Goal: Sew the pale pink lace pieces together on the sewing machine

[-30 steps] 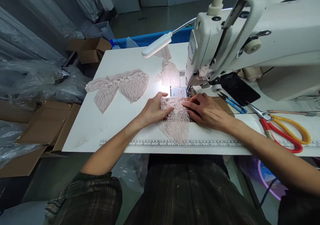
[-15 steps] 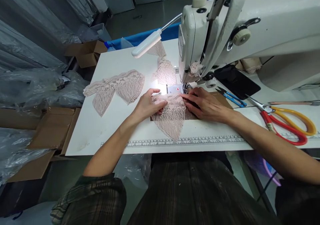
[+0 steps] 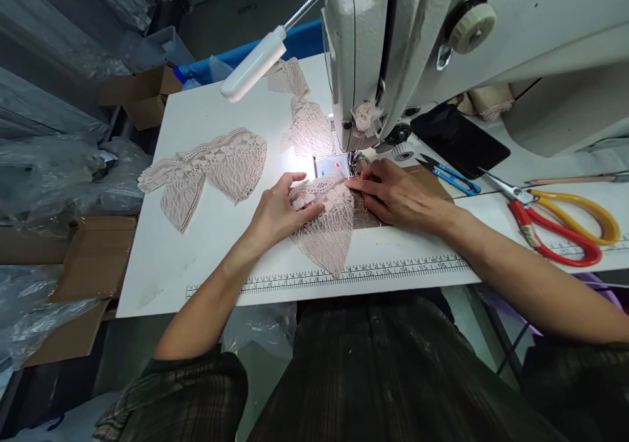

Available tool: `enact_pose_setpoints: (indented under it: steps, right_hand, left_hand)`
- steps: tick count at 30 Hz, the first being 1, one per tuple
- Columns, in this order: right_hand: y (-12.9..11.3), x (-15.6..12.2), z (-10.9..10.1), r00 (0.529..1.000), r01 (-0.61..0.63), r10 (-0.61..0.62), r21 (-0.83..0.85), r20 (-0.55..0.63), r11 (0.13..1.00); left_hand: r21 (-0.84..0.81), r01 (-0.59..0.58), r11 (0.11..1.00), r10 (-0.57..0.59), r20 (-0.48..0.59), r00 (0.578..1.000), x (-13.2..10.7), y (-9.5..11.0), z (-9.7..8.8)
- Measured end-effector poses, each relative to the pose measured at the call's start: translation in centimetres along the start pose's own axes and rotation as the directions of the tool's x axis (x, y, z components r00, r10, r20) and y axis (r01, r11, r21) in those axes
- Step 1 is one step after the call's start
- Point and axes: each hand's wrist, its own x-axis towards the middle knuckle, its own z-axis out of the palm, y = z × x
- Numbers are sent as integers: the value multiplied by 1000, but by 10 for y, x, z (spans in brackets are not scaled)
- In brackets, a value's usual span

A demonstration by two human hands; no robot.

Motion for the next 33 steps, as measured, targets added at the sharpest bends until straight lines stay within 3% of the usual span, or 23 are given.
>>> enact_pose_setpoints:
  steps: [10, 16, 22, 33]
  right_hand:
    - [-9, -10, -8, 997, 76, -76, 72, -1, 995]
    - [-14, 9, -2, 999, -17, 24, -147, 47, 989]
    - [-19, 5, 8, 1000, 7, -15, -332, -23, 943]
    - [-22, 3, 8, 996, 41, -67, -378, -56, 925]
  left_hand:
    - [18, -7, 1000, 8, -21, 1000, -4, 0, 2]
    - [4, -10, 1000, 10, -11, 1000, 0, -4, 4]
    - [2, -8, 1000, 8, -10, 1000, -1, -1, 4]
    - [-21, 10, 1000, -10, -1, 1000, 2, -2, 1]
